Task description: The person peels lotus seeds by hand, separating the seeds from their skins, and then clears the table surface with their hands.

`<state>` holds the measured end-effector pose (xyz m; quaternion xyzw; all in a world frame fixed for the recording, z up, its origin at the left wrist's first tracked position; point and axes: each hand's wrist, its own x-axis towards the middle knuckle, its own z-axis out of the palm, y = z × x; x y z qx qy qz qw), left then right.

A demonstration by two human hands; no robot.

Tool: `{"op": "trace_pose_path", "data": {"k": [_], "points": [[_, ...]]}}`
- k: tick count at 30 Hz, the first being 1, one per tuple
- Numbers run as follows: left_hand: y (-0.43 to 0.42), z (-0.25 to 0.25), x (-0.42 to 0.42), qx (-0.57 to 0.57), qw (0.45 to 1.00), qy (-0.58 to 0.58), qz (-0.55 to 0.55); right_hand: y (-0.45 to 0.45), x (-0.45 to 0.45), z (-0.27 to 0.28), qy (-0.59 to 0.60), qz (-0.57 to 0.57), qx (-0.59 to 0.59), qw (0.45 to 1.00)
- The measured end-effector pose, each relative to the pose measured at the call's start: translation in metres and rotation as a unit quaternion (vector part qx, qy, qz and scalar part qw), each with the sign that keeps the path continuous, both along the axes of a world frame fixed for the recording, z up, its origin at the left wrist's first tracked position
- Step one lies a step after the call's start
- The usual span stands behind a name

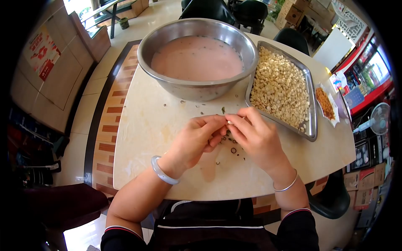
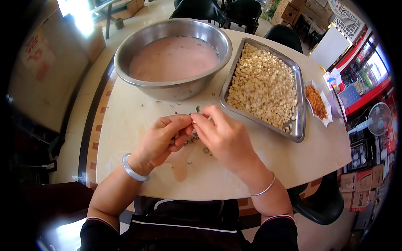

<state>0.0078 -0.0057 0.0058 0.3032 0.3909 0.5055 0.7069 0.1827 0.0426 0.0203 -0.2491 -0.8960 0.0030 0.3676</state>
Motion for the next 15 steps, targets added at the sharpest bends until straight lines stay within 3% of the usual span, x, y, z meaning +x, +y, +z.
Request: {"op": "trace_pose_path", "data": {"k": [5, 8, 10, 13, 15], "points": [[0.002, -0.013, -0.004, 0.018, 0.998, 0.058, -0.032, -0.005, 0.000, -0.005, -0.009, -0.005, 0.017, 1.000], [0.001, 0.002, -0.001, -0.036, 0.998, -0.056, 0.020, 0.019, 0.019, 0.010, 0.055, -0.094, -0.007, 0.994], [0.004, -0.001, -0.005, -0.053, 0.992, -0.117, 0.015, 0.048, 0.045, 0.018, 0.015, -0.207, 0.023, 0.978], [0.004, 0.001, -0.005, -0.063, 0.988, -0.141, -0.004, 0.044, 0.041, 0.018, 0.000, -0.173, 0.010, 0.985], [0.003, 0.002, -0.003, -0.073, 0.990, -0.124, 0.000, 0.017, 0.017, 0.017, 0.059, -0.037, -0.175, 0.982]]}}
